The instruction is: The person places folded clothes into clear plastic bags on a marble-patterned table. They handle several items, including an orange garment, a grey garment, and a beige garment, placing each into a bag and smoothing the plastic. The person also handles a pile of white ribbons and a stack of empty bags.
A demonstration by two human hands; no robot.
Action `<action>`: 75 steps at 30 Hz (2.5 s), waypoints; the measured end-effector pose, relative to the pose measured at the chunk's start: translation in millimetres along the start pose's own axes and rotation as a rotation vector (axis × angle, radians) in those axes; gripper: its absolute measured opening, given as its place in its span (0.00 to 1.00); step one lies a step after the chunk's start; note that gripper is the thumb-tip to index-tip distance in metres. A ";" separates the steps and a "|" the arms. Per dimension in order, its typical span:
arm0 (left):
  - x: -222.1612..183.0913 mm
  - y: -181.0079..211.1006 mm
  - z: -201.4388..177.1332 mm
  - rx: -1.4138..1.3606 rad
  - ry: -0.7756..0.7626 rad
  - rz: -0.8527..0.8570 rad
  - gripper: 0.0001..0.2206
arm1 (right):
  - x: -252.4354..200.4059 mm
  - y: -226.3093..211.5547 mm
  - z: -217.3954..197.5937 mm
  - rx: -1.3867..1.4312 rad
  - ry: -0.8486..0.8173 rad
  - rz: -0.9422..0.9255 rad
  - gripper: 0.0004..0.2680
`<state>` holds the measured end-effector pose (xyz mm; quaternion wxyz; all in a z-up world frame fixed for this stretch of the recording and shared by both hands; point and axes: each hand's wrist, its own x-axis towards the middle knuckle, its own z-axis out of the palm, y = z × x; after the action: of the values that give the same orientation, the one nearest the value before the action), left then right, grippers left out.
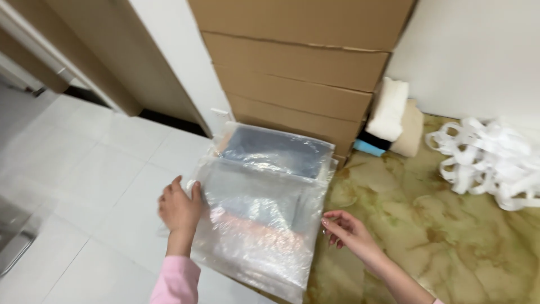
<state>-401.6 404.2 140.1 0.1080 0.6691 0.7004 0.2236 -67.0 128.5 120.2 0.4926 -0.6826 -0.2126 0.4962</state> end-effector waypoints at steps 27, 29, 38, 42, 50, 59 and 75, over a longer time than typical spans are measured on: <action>-440.7 399.0 305.0 0.378 -0.939 0.898 0.50 | -167.1 266.8 -532.2 0.495 0.861 0.141 0.12; -447.6 408.6 302.1 0.448 -0.975 0.831 0.53 | -158.0 265.2 -586.3 0.435 0.887 0.135 0.12; -453.3 401.1 324.5 0.428 -0.915 0.715 0.55 | -26.4 206.4 -798.0 -0.021 1.017 -0.045 0.07; -452.0 407.9 316.4 0.439 -0.952 0.686 0.55 | 4.9 160.2 -815.8 -0.152 1.082 0.177 0.12; -456.4 401.0 323.0 0.429 -0.930 0.666 0.56 | 49.7 151.1 -848.7 -0.044 0.963 0.239 0.13; -457.8 413.8 309.8 0.380 -0.930 0.629 0.55 | 60.1 -8.0 -923.0 0.039 1.057 -0.355 0.14; -485.9 538.3 258.8 -0.360 -1.090 0.599 0.45 | -172.9 -142.9 -749.1 0.167 0.626 -0.610 0.08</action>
<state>233.1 -28.5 87.8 0.4915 0.8246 0.2798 -0.0136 553.6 -291.2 344.1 0.7104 -0.6639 -0.2043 0.1129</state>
